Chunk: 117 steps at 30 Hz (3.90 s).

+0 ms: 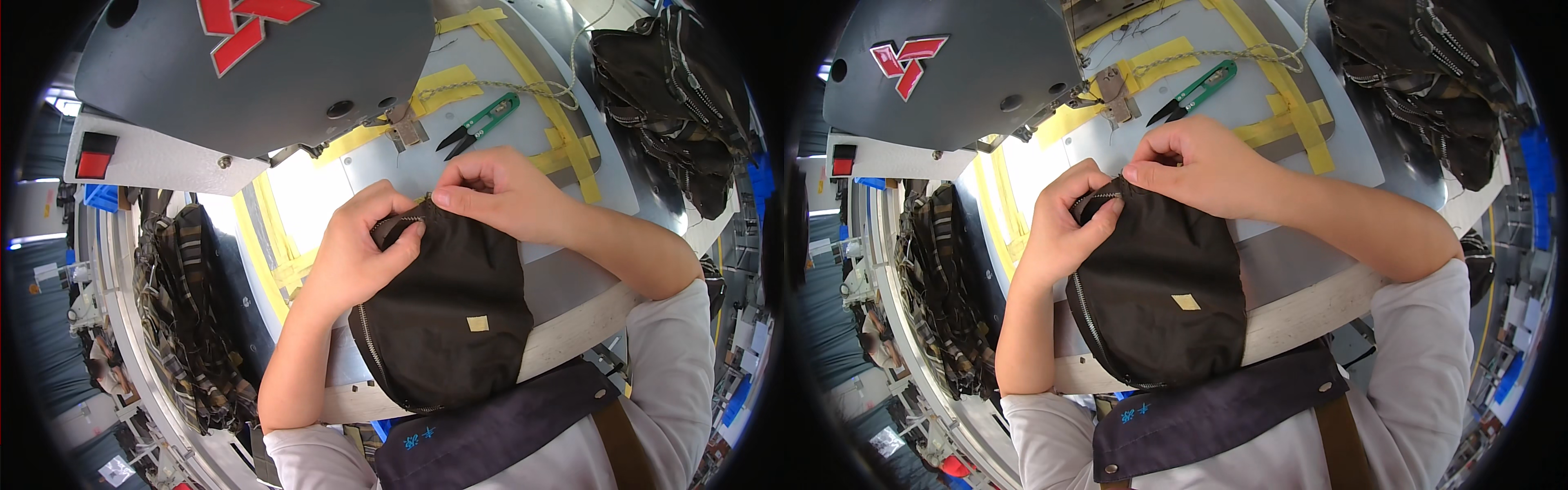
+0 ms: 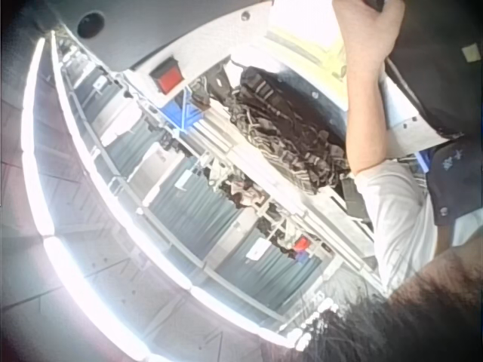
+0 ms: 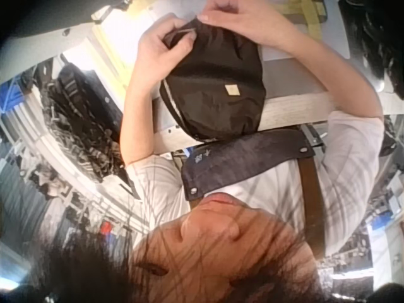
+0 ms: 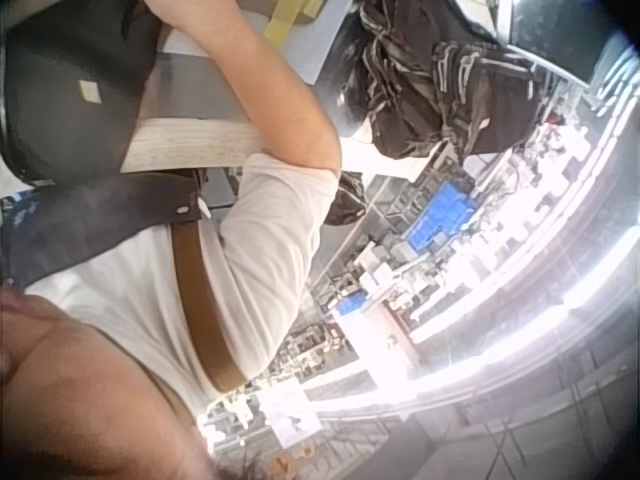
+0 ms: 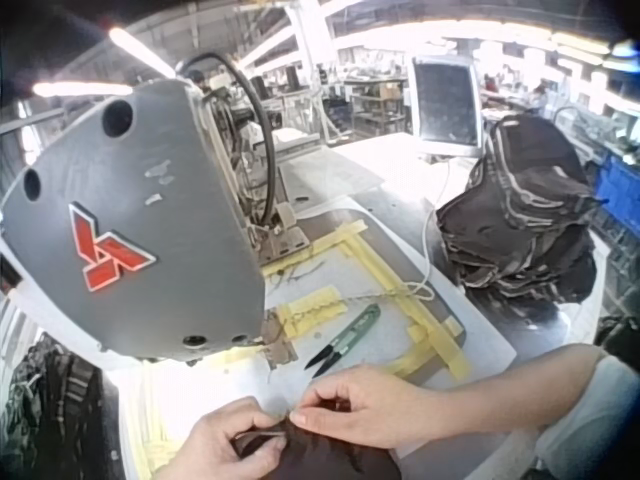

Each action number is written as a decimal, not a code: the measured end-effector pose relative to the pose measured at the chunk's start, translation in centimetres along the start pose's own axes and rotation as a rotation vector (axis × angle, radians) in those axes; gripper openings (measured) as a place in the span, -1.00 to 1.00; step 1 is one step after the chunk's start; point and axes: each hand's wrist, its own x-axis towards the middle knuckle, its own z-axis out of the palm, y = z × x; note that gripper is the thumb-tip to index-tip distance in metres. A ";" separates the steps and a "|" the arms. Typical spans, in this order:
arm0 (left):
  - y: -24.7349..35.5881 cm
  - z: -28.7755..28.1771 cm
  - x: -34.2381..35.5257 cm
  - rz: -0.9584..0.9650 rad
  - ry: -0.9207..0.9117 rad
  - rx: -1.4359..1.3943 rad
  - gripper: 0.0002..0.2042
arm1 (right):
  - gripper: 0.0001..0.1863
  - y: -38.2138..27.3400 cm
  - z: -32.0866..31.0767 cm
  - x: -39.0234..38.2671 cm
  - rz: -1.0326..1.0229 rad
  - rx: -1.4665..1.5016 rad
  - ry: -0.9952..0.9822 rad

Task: The person sews a black fabric bag using a sewing machine, aligning the zipper and stitching along the edge. They repeatedly adjust the bag, trim threads with scissors, and inspect the zipper area before continuing to sew.

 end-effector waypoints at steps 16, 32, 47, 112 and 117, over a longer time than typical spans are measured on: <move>-0.5 -0.1 0.0 0.080 -0.016 -0.019 -0.85 | -0.74 0.2 0.0 -0.1 0.032 0.035 0.027; -0.3 0.1 0.1 0.212 0.077 0.168 -0.84 | -0.84 -0.2 0.6 -0.2 0.000 0.028 0.064; -1.4 -0.1 -0.7 0.931 0.471 0.565 -0.75 | -0.80 -0.1 0.2 -1.3 -1.292 -0.869 0.176; -1.2 -0.3 -0.1 0.119 -0.140 -0.131 -0.85 | -0.72 -0.4 0.3 -0.3 0.070 0.079 -0.068; -0.9 -0.6 -0.1 0.078 -0.146 -0.123 -0.86 | -0.73 -0.5 0.2 -0.2 0.082 0.047 -0.046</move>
